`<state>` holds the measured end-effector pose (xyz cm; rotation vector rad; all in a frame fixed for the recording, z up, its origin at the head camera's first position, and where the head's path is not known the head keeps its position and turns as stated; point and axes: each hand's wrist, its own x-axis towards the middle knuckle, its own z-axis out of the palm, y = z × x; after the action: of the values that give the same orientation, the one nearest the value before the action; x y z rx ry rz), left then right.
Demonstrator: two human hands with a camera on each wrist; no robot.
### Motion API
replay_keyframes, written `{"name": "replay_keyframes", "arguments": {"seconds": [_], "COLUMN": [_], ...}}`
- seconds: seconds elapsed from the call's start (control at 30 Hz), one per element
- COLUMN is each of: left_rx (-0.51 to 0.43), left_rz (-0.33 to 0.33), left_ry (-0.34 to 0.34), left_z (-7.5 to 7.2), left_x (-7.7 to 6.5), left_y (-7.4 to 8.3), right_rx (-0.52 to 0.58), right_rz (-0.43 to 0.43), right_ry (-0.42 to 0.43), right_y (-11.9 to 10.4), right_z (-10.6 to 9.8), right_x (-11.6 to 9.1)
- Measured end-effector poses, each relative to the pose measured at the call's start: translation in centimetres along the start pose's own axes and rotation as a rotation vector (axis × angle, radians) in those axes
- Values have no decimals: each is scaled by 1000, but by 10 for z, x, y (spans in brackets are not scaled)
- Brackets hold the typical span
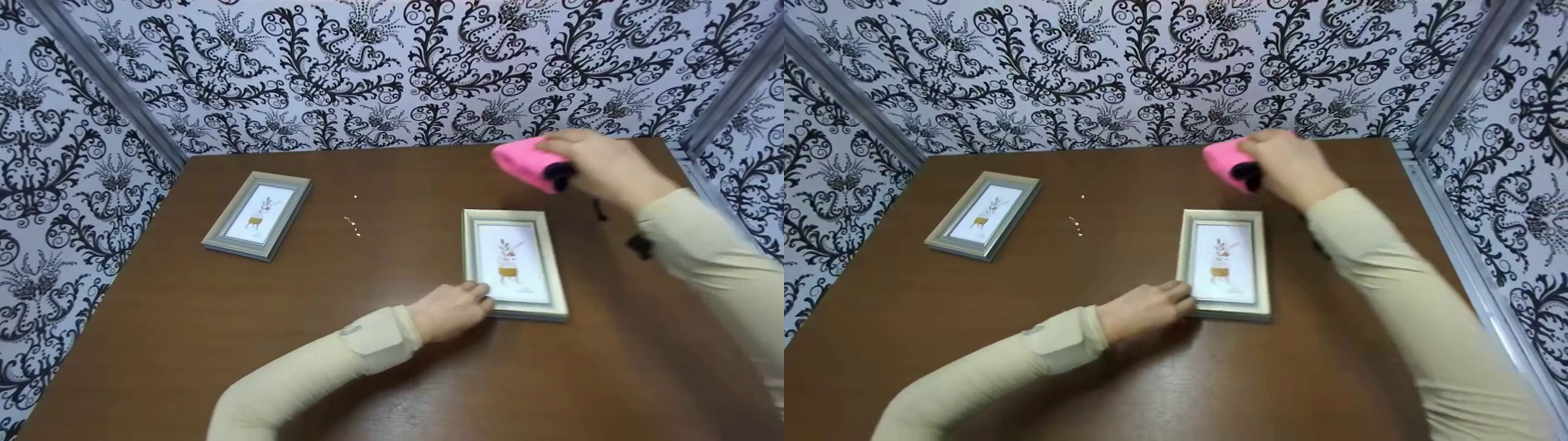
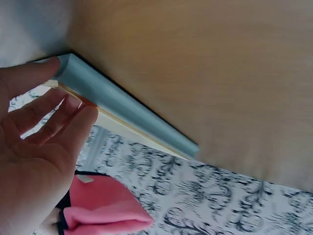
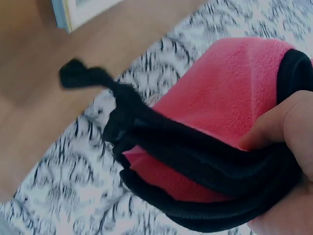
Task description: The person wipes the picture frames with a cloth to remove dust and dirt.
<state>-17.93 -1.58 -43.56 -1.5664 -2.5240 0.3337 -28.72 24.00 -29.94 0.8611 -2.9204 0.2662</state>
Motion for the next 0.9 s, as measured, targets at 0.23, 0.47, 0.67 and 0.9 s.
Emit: {"name": "replay_keyframes", "arguments": {"seconds": [0.23,0.47,0.67,0.9], "left_rx": [-59,-117,-141,-165], "left_rz": [8,-98,-268,-330], "left_ry": [-56,-177,-362,-351], "left_z": [-4,-7,-12,-10], "left_x": [66,145,169,136], "left_y": [6,-3,-18,-55], "right_rx": [-26,-89,-106,-105], "right_rz": [60,62,69,70], "right_ry": [69,134,145,121], "right_y": [32,45,49,50], "right_z": [-35,-42,-39,-32], "right_x": [-32,-47,-52,-55]}}
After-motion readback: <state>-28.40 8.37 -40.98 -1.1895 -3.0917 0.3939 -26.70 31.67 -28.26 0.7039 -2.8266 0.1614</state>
